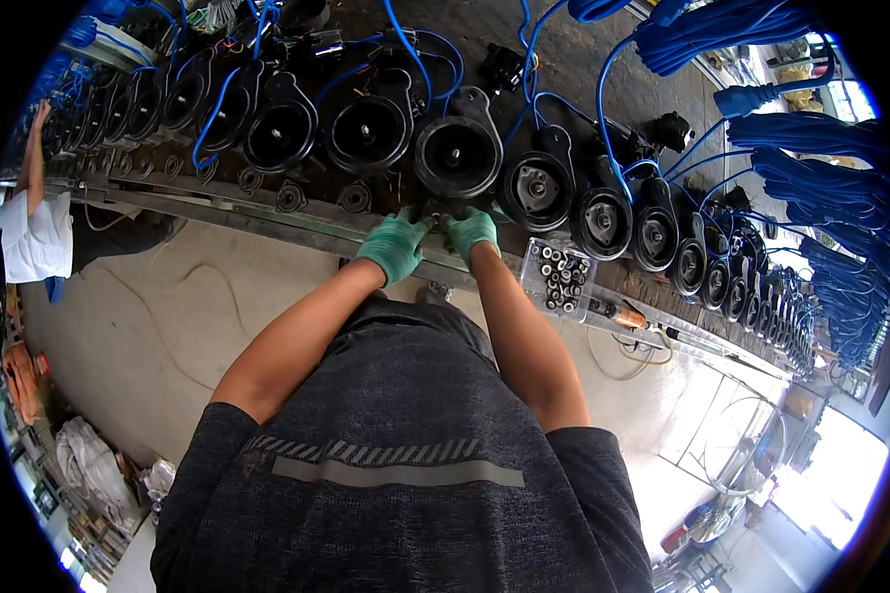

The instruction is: The person repeatedly picks up small metal rings and cylindrical components from a tray and places them into the central openings of a row of black mechanical housings on a workbench. The person handles the parts one at a time, moving along the line of housings and occasionally adjusting the position of the components.

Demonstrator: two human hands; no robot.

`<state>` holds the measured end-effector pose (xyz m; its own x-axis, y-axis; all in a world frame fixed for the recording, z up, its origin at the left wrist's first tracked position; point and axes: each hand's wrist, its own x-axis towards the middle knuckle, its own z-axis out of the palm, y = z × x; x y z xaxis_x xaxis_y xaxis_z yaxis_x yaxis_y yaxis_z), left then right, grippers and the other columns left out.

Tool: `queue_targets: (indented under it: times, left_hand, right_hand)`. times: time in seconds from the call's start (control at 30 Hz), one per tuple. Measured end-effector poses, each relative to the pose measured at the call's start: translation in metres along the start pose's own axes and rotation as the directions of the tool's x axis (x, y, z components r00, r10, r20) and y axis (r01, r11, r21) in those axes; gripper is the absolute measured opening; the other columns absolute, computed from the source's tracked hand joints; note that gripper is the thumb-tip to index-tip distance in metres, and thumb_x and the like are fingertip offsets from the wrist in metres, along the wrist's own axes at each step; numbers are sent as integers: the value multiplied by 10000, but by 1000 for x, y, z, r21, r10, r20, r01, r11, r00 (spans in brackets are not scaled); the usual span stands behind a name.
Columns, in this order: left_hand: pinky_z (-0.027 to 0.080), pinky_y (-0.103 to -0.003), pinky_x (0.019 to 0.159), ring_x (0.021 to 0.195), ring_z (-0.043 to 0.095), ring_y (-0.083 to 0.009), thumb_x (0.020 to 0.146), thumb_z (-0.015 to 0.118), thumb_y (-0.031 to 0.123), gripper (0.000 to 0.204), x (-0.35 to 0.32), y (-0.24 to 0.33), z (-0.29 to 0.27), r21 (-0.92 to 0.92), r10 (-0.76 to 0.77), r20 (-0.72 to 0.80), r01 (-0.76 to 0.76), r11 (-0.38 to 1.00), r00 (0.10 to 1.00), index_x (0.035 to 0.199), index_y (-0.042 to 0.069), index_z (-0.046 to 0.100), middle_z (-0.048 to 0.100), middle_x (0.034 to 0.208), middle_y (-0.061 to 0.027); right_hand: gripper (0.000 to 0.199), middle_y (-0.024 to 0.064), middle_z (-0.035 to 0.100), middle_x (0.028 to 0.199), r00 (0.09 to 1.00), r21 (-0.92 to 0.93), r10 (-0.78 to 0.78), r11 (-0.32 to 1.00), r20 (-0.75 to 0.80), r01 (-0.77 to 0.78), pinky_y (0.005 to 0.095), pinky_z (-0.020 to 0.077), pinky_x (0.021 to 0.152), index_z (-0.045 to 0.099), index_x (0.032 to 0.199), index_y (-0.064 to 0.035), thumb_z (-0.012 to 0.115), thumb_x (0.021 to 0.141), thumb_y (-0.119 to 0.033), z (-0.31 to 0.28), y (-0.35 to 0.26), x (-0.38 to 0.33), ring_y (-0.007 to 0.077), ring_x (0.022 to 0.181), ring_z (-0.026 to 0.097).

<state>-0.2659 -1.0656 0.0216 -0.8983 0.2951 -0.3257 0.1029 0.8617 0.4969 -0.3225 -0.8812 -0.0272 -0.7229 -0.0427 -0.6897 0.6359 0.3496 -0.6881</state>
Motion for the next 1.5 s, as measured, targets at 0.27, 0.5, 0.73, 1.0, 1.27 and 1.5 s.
queue_targets:
  times: [0.27,0.5,0.73,1.0,1.27,1.5]
  left_hand:
    - [527,-497,1016,1234,583,-378,905,646,145,474,8,15,-9,-6,-120,32,121,993,992,1377,186,631,502,1444,-173]
    - [509,-488,1035,1219,583,-390,905,641,135,478,9,4,-16,-24,-31,55,32,999,998,1382,166,632,538,1414,-196]
    - [475,-479,1064,1226,577,-424,925,600,130,572,9,-21,5,-158,2,-52,-10,987,999,1486,69,504,603,1355,-241]
    - [478,-403,1084,1265,622,-357,970,592,104,532,-6,-36,-10,-501,-97,-68,50,864,993,1489,40,492,629,1380,-215]
    - [536,-314,972,1106,700,-191,986,622,70,402,-49,-73,-28,-646,-298,-89,172,743,951,1384,19,587,724,1239,-121]
    - [528,-324,978,1132,691,-206,994,640,87,389,-59,-107,17,-763,-334,-41,186,619,942,1369,-5,594,718,1262,-143]
  right_hand:
    - [377,118,762,943,1000,-207,-16,978,16,19,348,572,589,708,1178,11,766,914,-253,-1,-18,-4,209,684,704]
    - [361,118,757,984,991,-222,-82,973,-107,56,358,562,640,666,1223,0,705,951,-234,-4,9,2,209,728,692]
    - [257,132,722,1064,995,372,94,925,-34,-75,361,545,582,622,1232,-19,617,1006,-143,9,-1,-32,252,688,690]
    - [181,122,734,997,984,-75,-175,982,-27,172,336,581,667,651,1081,10,669,955,-120,12,-31,-89,223,832,745]
    - [168,116,649,923,331,-637,-920,384,-209,668,431,549,641,608,939,-90,733,833,-53,-40,-140,-160,351,755,679]
    - [104,110,655,959,262,-807,-965,144,14,572,453,558,685,629,895,-87,713,835,-97,-37,-139,-110,340,840,665]
